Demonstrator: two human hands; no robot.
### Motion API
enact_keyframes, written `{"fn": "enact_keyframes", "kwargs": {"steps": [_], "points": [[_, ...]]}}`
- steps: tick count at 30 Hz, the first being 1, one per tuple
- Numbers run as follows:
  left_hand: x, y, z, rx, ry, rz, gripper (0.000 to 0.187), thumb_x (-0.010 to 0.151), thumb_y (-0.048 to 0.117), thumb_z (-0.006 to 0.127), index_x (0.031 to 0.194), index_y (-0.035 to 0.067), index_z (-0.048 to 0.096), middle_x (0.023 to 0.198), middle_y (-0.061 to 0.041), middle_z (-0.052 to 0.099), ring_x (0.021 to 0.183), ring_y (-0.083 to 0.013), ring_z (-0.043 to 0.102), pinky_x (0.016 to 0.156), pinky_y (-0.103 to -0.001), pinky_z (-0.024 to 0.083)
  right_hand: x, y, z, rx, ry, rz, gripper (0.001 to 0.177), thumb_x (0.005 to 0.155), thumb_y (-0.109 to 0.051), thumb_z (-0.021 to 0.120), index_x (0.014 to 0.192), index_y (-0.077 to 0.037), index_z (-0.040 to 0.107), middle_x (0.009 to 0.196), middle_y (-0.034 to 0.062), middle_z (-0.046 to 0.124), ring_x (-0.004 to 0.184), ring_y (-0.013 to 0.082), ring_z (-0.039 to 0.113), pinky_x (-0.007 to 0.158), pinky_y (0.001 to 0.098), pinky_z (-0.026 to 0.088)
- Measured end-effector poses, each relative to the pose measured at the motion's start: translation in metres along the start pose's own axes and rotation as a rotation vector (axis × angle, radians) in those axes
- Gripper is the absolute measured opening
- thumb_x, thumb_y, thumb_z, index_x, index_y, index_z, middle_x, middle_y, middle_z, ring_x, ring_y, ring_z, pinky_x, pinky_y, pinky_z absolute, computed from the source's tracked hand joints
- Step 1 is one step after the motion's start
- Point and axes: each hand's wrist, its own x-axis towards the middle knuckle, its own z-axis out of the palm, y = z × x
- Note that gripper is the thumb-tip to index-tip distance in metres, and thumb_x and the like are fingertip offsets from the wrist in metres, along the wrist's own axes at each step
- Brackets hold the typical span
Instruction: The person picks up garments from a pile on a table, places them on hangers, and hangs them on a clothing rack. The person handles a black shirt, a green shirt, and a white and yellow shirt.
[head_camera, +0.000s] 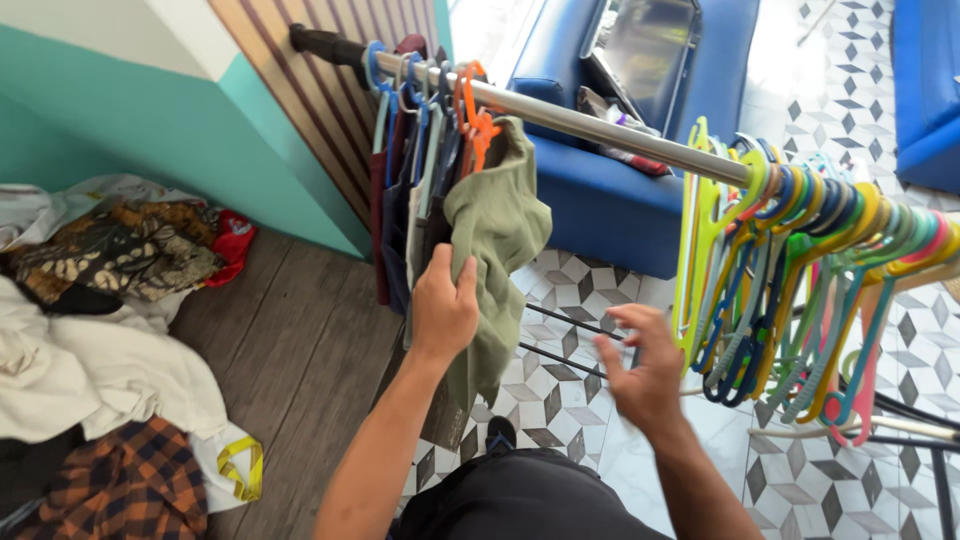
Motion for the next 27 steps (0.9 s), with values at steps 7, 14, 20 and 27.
{"fn": "enact_keyframes", "kwargs": {"steps": [7,14,20,27], "points": [[0.019,-0.033,0.031,0.077,-0.039,-0.094,0.023,0.101,0.023,0.052,0.105,0.002,0.057,0.100,-0.025,0.069,0.094,-0.0482,0.064,0.078,-0.054,0.048,0.014,0.008,-0.046,-0.479,0.194,-0.050,0.044,0.084,-0.014,0.084,0.123,-0.009,0.066,0.124,0.0113,0.064,0.116,0.0319,0.056,0.101,0.0423,0.044],[0.023,-0.057,0.030,0.145,0.051,-0.169,0.021,0.102,0.023,0.054,0.104,0.001,0.055,0.099,-0.023,0.068,0.094,-0.0474,0.064,0.078,-0.054,0.048,0.014,0.023,-0.051,-0.683,0.138,0.154,0.067,0.075,-0.025,0.089,0.135,-0.012,0.065,0.137,0.0072,0.054,0.133,0.0321,0.042,0.111,0.0491,0.033],[0.024,-0.068,0.023,0.132,0.109,-0.125,0.020,0.104,0.022,0.054,0.105,0.001,0.055,0.099,-0.022,0.067,0.094,-0.0461,0.064,0.078,-0.053,0.048,0.010,0.041,-0.051,-0.751,0.080,0.205,0.080,0.072,-0.026,0.088,0.145,-0.014,0.058,0.145,0.0078,0.049,0.139,0.0318,0.036,0.112,0.0529,0.030],[0.032,-0.079,0.009,0.147,0.058,-0.104,0.019,0.105,0.020,0.054,0.108,0.002,0.056,0.100,-0.019,0.067,0.095,-0.0437,0.064,0.079,-0.051,0.049,-0.001,0.048,-0.043,-0.749,0.044,0.190,0.093,0.072,-0.032,0.087,0.152,-0.009,0.047,0.152,0.0084,0.046,0.144,0.0321,0.032,0.116,0.0545,0.023]]}}
